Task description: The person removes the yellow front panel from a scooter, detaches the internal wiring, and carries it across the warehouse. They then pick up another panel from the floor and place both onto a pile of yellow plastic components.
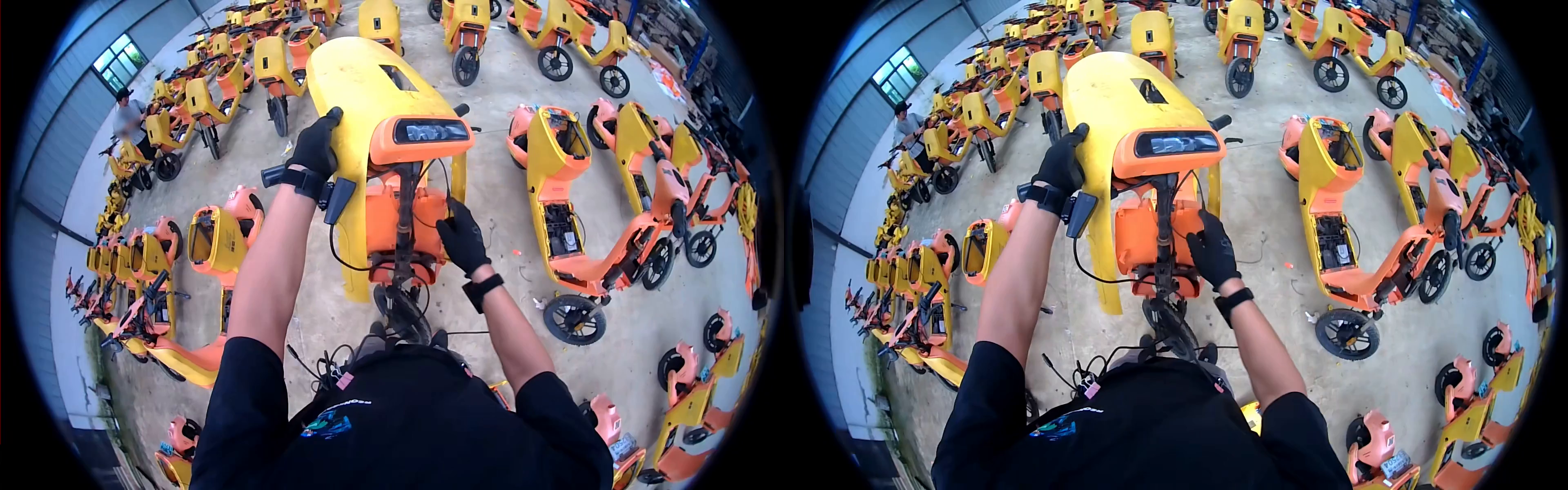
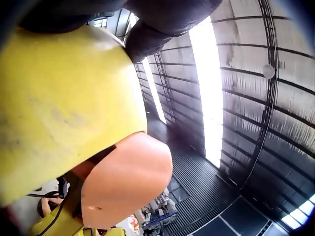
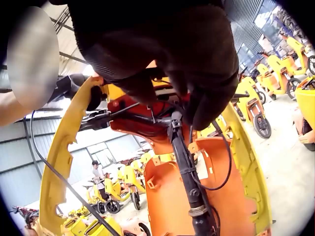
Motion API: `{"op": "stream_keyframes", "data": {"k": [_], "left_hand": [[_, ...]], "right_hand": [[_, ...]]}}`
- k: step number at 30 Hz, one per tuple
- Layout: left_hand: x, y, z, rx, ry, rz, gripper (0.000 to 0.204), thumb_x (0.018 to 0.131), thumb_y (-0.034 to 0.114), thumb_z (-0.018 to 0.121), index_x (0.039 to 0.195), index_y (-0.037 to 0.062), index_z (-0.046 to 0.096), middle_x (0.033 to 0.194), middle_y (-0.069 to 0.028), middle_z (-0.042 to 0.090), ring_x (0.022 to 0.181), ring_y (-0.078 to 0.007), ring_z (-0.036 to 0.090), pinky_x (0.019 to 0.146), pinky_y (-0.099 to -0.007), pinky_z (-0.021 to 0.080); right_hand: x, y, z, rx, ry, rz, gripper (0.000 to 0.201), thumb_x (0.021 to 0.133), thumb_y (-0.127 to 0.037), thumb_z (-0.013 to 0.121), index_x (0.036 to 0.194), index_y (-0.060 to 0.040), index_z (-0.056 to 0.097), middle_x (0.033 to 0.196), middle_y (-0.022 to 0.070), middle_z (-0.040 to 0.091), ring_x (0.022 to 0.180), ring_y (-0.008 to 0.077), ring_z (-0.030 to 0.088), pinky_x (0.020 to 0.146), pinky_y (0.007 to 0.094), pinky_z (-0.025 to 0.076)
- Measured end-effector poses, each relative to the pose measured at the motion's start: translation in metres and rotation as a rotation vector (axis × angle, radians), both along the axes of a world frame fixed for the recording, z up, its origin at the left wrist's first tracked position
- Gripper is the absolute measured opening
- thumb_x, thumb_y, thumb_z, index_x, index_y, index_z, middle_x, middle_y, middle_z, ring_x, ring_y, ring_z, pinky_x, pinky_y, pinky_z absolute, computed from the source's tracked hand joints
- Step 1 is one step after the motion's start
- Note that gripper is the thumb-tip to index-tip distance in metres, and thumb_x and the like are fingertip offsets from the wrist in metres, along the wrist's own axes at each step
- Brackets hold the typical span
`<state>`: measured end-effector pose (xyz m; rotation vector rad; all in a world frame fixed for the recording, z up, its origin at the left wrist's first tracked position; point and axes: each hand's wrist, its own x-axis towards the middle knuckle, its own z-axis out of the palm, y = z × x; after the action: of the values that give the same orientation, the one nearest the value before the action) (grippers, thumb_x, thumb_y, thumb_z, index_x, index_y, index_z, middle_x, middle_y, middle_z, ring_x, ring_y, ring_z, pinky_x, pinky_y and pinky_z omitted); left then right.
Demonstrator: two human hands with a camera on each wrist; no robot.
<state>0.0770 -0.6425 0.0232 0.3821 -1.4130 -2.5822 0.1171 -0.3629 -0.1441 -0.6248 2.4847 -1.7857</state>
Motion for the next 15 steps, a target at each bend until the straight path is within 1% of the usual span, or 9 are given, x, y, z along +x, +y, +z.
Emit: {"op": "stream_keyframes", "data": {"k": [2,5,7,9,10,11,12,13,15], "left_hand": [[-0.009,-0.002,0.0,-0.067,-0.082,0.088,0.037,0.086,0.02,0.061,0.113,-0.0032,0.054,0.105,-0.0132,0.063,0.088,-0.025,0.062,0.076,-0.0375,0.052],[-0.03,-0.017,-0.007,-0.026,-0.017,0.036,0.035,0.085,0.021,0.063,0.111,-0.0018,0.056,0.103,-0.0131,0.063,0.086,-0.0265,0.063,0.076,-0.0396,0.051],[-0.053,-0.026,-0.021,0.038,-0.118,0.067,0.036,0.086,0.023,0.061,0.112,-0.0007,0.057,0.103,-0.0136,0.064,0.088,-0.0287,0.062,0.078,-0.0408,0.049],[-0.149,-0.14,-0.164,-0.83,0.282,0.073,0.036,0.087,0.024,0.059,0.113,-0.0004,0.057,0.104,-0.0141,0.064,0.089,-0.0291,0.061,0.079,-0.0403,0.049],[-0.11,-0.089,-0.104,-0.426,0.016,0.072,0.035,0.087,0.024,0.058,0.113,-0.0004,0.056,0.104,-0.0141,0.064,0.089,-0.0293,0.061,0.079,-0.0401,0.049],[-0.067,-0.03,-0.037,0.025,-0.216,0.196,0.035,0.088,0.023,0.057,0.113,-0.0005,0.056,0.104,-0.014,0.064,0.09,-0.0295,0.061,0.079,-0.0399,0.049],[-0.094,-0.066,-0.077,-0.207,-0.127,0.075,0.033,0.088,0.022,0.056,0.112,0.0003,0.057,0.104,-0.0145,0.063,0.089,-0.0298,0.062,0.08,-0.0403,0.049],[-0.09,-0.063,-0.074,-0.209,-0.125,0.076,0.033,0.088,0.022,0.056,0.112,0.0003,0.057,0.104,-0.0145,0.063,0.089,-0.0298,0.062,0.08,-0.0403,0.049],[-0.074,-0.033,-0.048,0.083,-0.11,0.084,0.033,0.089,0.023,0.054,0.114,0.0018,0.055,0.107,-0.0129,0.063,0.091,-0.0289,0.062,0.083,-0.043,0.048]], "right_hand": [[-0.018,-0.013,-0.018,0.103,0.238,-0.251,0.05,0.083,-0.017,0.058,0.127,-0.0008,0.042,0.121,0.0216,0.05,0.104,0.034,0.054,0.089,0.0386,0.044],[-0.038,-0.028,-0.035,0.095,0.164,-0.274,0.052,0.083,-0.017,0.055,0.129,0.002,0.038,0.123,0.0246,0.048,0.116,0.0391,0.045,0.096,0.0407,0.039],[-0.045,-0.034,-0.032,0.104,0.083,-0.276,0.057,0.082,-0.018,0.057,0.131,0.002,0.034,0.128,0.025,0.044,0.119,0.0386,0.042,0.098,0.0392,0.038],[-0.048,-0.035,-0.025,0.14,0.078,-0.268,0.06,0.083,-0.017,0.056,0.134,0.0015,0.031,0.133,0.0252,0.04,0.122,0.0369,0.041,0.098,0.0394,0.037],[-0.051,-0.035,-0.025,0.15,0.075,-0.288,0.059,0.083,-0.016,0.056,0.134,0.0015,0.031,0.133,0.0251,0.04,0.121,0.0373,0.042,0.098,0.0395,0.037],[-0.053,-0.037,-0.026,0.161,0.066,-0.304,0.059,0.083,-0.015,0.056,0.134,0.0016,0.031,0.132,0.025,0.041,0.121,0.0378,0.042,0.098,0.0395,0.037],[-0.053,-0.036,-0.022,0.17,0.009,-0.318,0.06,0.082,-0.013,0.055,0.135,0.0015,0.03,0.133,0.0242,0.039,0.121,0.0386,0.041,0.098,0.0396,0.037],[-0.051,-0.036,-0.021,0.168,0.01,-0.317,0.06,0.082,-0.013,0.055,0.135,0.0015,0.03,0.133,0.0242,0.039,0.121,0.0386,0.041,0.098,0.0396,0.037],[-0.055,-0.036,-0.017,0.178,0.142,-0.358,0.061,0.083,-0.012,0.055,0.135,0.0016,0.028,0.135,0.0238,0.036,0.122,0.0388,0.039,0.098,0.0398,0.037]]}}
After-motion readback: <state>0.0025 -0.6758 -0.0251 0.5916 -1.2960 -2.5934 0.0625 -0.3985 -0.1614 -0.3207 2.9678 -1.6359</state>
